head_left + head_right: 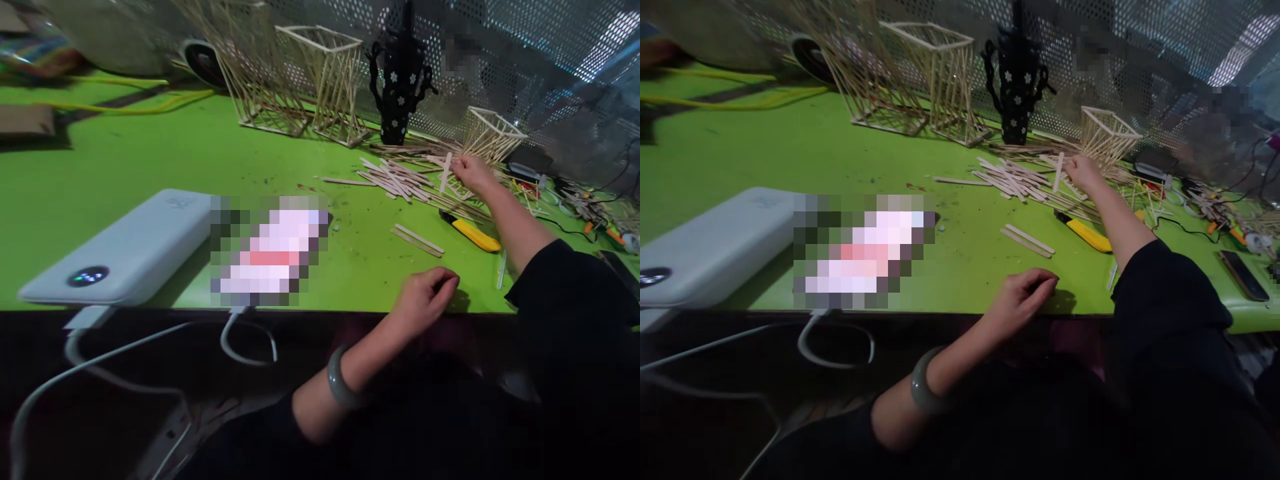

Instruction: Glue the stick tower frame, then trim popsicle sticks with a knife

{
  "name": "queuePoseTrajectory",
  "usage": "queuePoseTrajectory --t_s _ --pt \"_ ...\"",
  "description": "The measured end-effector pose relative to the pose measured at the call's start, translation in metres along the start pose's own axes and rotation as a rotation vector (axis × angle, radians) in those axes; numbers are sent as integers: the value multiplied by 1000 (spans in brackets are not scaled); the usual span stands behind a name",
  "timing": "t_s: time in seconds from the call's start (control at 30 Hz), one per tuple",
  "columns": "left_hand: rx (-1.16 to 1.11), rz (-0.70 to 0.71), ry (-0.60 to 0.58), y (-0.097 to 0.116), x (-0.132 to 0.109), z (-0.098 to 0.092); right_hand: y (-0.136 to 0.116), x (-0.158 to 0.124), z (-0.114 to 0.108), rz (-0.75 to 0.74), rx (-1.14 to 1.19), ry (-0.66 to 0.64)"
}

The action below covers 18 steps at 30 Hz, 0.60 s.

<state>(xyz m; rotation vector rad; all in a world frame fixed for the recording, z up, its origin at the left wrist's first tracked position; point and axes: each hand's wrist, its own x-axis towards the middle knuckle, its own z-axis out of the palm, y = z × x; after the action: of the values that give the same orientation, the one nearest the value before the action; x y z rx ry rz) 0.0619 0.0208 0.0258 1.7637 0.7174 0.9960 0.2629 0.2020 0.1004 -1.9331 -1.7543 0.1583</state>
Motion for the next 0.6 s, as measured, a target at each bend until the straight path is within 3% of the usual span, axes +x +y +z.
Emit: queuePoseTrajectory --t_s 0.3,0.43,0.6 --pt "-46 -71 48 -2 2 4 10 -12 -11 -66 -95 2" --pt "-109 -112 76 -4 3 5 7 -22 -14 -12 183 17" --pt "-395 -225 173 -1 8 4 -6 -49 -21 60 587 -131"
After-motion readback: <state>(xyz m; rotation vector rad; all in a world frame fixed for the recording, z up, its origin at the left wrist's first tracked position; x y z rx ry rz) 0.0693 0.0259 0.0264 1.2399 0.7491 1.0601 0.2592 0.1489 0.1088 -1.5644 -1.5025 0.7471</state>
